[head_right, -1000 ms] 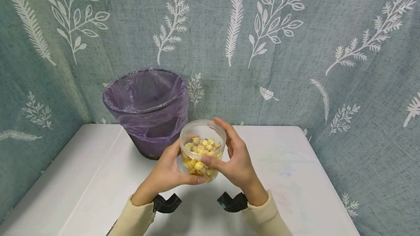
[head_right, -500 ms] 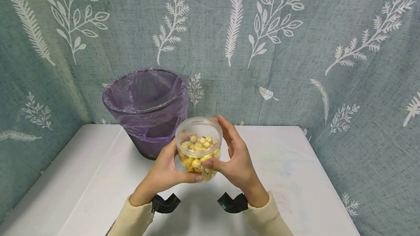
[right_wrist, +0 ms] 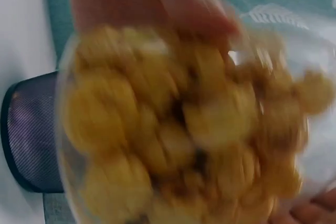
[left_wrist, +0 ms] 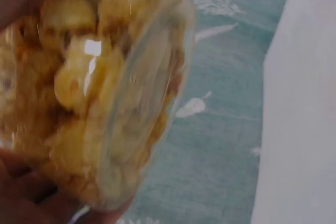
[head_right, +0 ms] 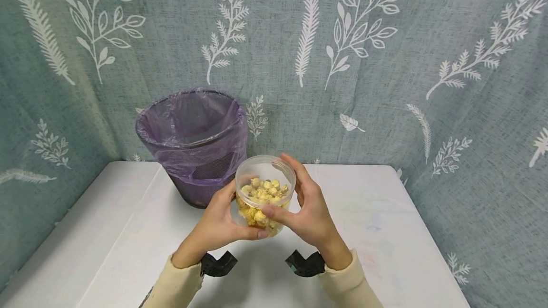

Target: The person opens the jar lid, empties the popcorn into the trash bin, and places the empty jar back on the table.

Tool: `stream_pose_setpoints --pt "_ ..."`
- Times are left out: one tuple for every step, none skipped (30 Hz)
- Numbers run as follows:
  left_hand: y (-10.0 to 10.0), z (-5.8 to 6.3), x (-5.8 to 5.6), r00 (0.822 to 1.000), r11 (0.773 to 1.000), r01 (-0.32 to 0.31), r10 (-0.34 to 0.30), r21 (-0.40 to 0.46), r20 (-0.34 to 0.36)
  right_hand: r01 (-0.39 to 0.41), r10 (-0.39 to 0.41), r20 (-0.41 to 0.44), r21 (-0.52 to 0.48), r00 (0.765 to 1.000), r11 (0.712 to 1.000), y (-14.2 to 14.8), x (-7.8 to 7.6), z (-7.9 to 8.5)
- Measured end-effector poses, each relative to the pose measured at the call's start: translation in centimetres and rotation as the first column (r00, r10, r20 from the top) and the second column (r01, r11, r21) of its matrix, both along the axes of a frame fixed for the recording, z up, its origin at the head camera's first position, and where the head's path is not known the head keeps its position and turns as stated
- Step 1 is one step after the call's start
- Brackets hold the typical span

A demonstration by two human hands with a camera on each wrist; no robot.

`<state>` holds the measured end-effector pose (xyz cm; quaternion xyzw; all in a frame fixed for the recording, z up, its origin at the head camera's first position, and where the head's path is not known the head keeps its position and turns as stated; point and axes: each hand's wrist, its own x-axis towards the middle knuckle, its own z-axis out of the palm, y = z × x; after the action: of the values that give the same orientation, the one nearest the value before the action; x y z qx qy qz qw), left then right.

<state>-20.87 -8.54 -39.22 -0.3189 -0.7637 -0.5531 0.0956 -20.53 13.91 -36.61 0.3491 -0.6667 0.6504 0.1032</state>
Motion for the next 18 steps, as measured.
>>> stream_pose_setpoints --pt "-0.1 0.0 0.0 0.999 0.999 0.032 -0.032 0.000 0.005 -0.047 0.047 0.003 0.000 0.999 0.999 0.3 -0.1 0.1" --pt "-0.3 0.1 0.0 0.998 0.998 0.068 -0.068 0.004 0.012 -0.092 0.092 0.006 -0.002 0.996 0.996 0.6 -0.1 0.1" --pt "-0.4 0.1 0.0 0.994 0.995 0.104 -0.104 0.006 0.016 -0.130 0.130 0.011 0.000 0.992 0.992 0.9 -0.2 0.2" --pt "-0.5 0.2 0.0 0.991 0.991 0.135 -0.135 0.004 0.022 -0.165 0.164 0.019 0.003 0.986 0.986 1.1 -0.2 0.3" --pt "-0.7 0.3 0.0 0.985 0.985 0.170 -0.170 0.005 0.027 -0.201 0.201 0.025 0.002 0.979 0.980 1.2 -0.2 0.4" --pt "-0.8 0.3 0.1 0.980 0.981 0.196 -0.196 0.004 0.033 -0.230 0.230 0.027 0.005 0.973 0.973 1.3 -0.2 0.5" --pt "-0.9 0.4 0.1 0.975 0.975 0.221 -0.221 0.004 0.039 -0.254 0.254 0.029 0.006 0.967 0.967 1.4 -0.2 0.5" --pt "-0.9 0.4 0.1 0.969 0.970 0.242 -0.242 0.005 0.044 -0.278 0.278 0.030 0.005 0.960 0.961 1.5 -0.2 0.5" --pt "-1.0 0.5 0.1 0.966 0.967 0.254 -0.254 0.002 0.044 -0.299 0.299 0.028 0.001 0.954 0.954 1.5 -0.2 0.4" --pt "-1.0 0.5 0.1 0.965 0.966 0.258 -0.258 0.003 0.045 -0.312 0.312 0.022 -0.001 0.950 0.950 1.5 -0.3 0.4" --pt "-1.0 0.5 0.1 0.967 0.968 0.253 -0.253 0.005 0.043 -0.319 0.319 0.015 -0.006 0.948 0.948 1.5 -0.4 0.3" --pt "-1.0 0.5 0.1 0.971 0.971 0.238 -0.238 0.006 0.037 -0.312 0.312 0.005 -0.009 0.950 0.950 1.5 -0.4 0.2" --pt "-0.9 0.6 0.1 0.975 0.975 0.220 -0.221 0.008 0.025 -0.300 0.300 -0.003 -0.019 0.954 0.954 1.4 -0.5 0.1" --pt "-0.8 0.5 0.0 0.980 0.980 0.198 -0.198 0.014 0.017 -0.276 0.275 -0.007 -0.030 0.961 0.961 1.2 -0.5 0.1" --pt "-0.7 0.5 0.0 0.986 0.985 0.169 -0.170 0.017 0.006 -0.241 0.240 -0.016 -0.039 0.971 0.970 1.0 -0.5 0.1" --pt "-0.6 0.5 0.0 0.991 0.990 0.135 -0.135 0.024 -0.006 -0.195 0.194 -0.023 -0.048 0.981 0.980 0.8 -0.4 0.1" --pt "-0.4 0.4 0.0 0.995 0.995 0.099 -0.098 0.027 -0.017 -0.146 0.145 -0.023 -0.059 0.989 0.988 0.6 -0.2 0.1" --pt "-0.2 0.3 0.0 0.998 0.998 0.064 -0.063 0.028 -0.032 -0.094 0.092 -0.026 -0.064 0.995 0.994 0.3 -0.1 0.1"
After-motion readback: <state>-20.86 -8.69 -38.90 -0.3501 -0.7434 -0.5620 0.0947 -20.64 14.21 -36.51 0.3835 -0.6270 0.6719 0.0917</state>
